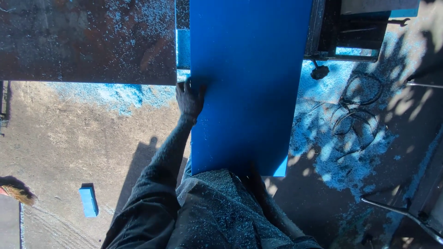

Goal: Feeding large blue plastic sheets into a shredding machine and documenting progress on a clipboard.

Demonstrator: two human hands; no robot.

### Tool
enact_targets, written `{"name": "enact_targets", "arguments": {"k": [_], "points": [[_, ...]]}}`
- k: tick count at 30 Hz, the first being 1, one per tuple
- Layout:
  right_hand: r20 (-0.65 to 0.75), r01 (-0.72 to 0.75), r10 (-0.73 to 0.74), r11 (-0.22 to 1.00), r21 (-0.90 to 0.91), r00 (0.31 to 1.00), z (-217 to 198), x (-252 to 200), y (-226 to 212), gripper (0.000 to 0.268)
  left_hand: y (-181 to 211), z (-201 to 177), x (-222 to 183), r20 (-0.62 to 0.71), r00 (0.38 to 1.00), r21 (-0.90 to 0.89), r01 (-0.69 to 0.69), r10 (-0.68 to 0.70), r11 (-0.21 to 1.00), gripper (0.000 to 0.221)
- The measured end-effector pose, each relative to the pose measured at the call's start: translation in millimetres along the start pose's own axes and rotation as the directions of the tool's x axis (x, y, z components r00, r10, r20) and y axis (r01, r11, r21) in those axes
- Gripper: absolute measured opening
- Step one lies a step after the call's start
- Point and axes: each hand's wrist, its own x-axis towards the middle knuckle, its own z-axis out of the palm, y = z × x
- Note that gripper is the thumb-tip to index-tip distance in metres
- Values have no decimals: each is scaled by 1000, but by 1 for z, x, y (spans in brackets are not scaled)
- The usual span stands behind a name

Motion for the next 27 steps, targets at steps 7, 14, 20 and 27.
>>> {"name": "enact_targets", "arguments": {"k": [7, 14, 20, 27], "points": [[57, -53, 44, 984, 168, 997, -40, -58, -35, 59, 52, 23, 142, -253, 967, 129, 23, 11, 991, 97], [137, -113, 76, 953, 283, 988, -37, -71, -14, 57, 50, 27, 132, -262, 964, 146, -16, 54, 989, 110], [226, -168, 83, 905, 390, 970, 44, -28, 40, 56, 142, 6, 114, 27, 950, 319, -304, 312, 898, 134], [302, -232, 75, 819, 525, 950, 58, -9, 79, 56, 184, 48, 107, 128, 720, 287, -685, 682, 669, 149]]}}
